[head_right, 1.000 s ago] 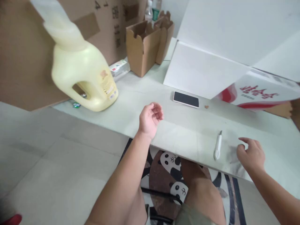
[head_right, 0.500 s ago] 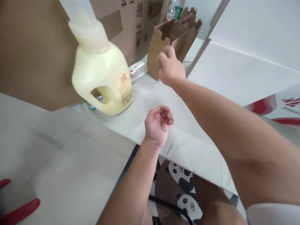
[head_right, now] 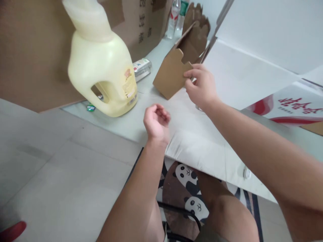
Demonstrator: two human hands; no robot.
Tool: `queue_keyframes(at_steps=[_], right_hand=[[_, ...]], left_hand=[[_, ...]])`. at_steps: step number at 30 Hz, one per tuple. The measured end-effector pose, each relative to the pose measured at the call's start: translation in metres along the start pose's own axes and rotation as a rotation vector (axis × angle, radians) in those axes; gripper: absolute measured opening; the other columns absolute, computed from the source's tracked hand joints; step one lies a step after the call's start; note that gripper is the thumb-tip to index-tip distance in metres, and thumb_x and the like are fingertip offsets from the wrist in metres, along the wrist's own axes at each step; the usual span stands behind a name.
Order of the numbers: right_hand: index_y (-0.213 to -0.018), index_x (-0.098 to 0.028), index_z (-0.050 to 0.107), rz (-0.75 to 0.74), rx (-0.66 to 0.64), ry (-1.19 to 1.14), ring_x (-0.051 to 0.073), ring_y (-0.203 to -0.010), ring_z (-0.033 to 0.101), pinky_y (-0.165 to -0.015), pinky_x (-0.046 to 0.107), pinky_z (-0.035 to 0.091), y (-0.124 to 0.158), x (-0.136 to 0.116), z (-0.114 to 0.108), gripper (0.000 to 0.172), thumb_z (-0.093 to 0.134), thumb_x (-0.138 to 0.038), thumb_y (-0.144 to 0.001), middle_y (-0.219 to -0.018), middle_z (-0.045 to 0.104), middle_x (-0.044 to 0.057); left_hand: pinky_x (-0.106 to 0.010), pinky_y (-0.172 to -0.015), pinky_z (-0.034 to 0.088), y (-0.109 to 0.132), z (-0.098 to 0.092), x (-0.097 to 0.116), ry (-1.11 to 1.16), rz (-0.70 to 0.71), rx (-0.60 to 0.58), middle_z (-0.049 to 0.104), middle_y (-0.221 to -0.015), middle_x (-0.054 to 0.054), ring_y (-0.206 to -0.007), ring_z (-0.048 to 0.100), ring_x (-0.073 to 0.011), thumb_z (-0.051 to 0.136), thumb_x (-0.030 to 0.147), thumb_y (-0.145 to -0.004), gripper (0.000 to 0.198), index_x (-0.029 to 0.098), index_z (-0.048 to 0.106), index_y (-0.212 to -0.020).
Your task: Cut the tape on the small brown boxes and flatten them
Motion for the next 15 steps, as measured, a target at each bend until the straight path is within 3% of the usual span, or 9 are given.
queue_keyframes(at_steps=[3,6,10,15], right_hand=[[-0.084,-0.021,0.076,-0.03,0.067,-0.118,0.008,-0.06,0.061,-0.056,0.027,0.052,0.045,0.01,-0.03,0.02,0.061,-0.008,-0.084,-0.12,0.073,0.004],[-0.075,-0.025,0.075,-0.093,0.152,-0.132,0.015,-0.068,0.066,-0.058,0.032,0.053,0.085,0.009,-0.06,0.022,0.059,-0.011,-0.082,-0.101,0.075,0.003],[-0.07,-0.027,0.072,-0.178,0.311,-0.173,0.023,-0.081,0.068,-0.073,0.039,0.053,0.133,0.01,-0.099,0.02,0.061,-0.015,-0.081,-0.083,0.073,0.002],[-0.06,-0.024,0.055,-0.068,0.674,-0.317,0.02,-0.069,0.058,-0.067,0.037,0.043,0.197,0.032,-0.14,0.02,0.06,-0.022,-0.08,-0.069,0.063,0.001]], left_hand=[[-0.026,-0.066,0.038,-0.005,-0.006,0.001,-0.199,0.284,0.193,0.049,-0.072,0.001,-0.069,0.052,-0.0133,0.049,0.022,-0.089,0.017,0.021,0.05,-0.072],[-0.029,-0.077,0.044,-0.004,-0.008,-0.003,-0.3,0.398,0.267,0.056,-0.087,-0.002,-0.084,0.056,-0.0164,0.051,0.021,-0.089,0.009,0.021,0.052,-0.08],[-0.032,-0.087,0.046,0.006,-0.002,-0.014,-0.407,0.459,0.236,0.058,-0.098,-0.004,-0.096,0.057,-0.0187,0.051,0.022,-0.086,0.003,0.022,0.055,-0.087],[-0.029,-0.082,0.047,0.01,0.019,-0.041,-0.382,0.481,0.097,0.059,-0.096,-0.002,-0.093,0.061,-0.0167,0.05,0.029,-0.086,0.011,0.022,0.056,-0.093]])
Point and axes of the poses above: each hand's wrist, its own y-axis away from the middle knuckle, its own z-axis out of the palm, x = y × z, the point moved 2 cm from there along -y, towards the middle knuckle
